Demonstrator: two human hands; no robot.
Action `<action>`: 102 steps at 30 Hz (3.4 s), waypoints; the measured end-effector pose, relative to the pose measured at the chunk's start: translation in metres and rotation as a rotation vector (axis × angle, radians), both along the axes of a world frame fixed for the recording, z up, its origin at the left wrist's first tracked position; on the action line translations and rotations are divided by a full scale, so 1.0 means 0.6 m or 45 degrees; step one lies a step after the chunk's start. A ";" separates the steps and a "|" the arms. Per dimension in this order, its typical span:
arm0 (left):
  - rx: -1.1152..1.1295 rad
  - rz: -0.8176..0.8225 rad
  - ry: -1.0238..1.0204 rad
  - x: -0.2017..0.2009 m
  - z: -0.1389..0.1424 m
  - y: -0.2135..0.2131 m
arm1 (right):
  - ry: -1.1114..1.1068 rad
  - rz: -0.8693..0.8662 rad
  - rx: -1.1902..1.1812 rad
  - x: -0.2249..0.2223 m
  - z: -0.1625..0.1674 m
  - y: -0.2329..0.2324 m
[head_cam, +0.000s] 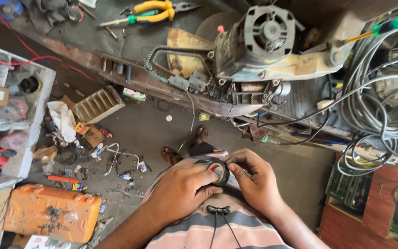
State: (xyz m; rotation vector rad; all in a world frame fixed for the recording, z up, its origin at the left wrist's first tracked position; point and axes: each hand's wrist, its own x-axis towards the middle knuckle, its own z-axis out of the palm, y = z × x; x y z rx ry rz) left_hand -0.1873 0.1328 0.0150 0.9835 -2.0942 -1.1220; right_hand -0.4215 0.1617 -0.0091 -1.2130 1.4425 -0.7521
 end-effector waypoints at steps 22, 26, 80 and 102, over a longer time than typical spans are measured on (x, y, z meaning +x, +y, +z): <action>0.570 0.798 -0.121 -0.089 -0.081 -0.064 | 0.268 0.403 -0.630 -0.086 0.013 -0.184; 0.516 0.798 -0.085 -0.092 -0.071 -0.073 | 0.452 0.418 -0.842 -0.074 0.021 -0.203; -0.521 0.016 -0.294 -0.054 0.006 -0.223 | 0.681 0.534 -1.161 -0.033 0.026 -0.237; -0.824 0.078 -0.258 -0.032 -0.090 -0.175 | 0.335 0.571 -0.623 -0.032 0.017 -0.260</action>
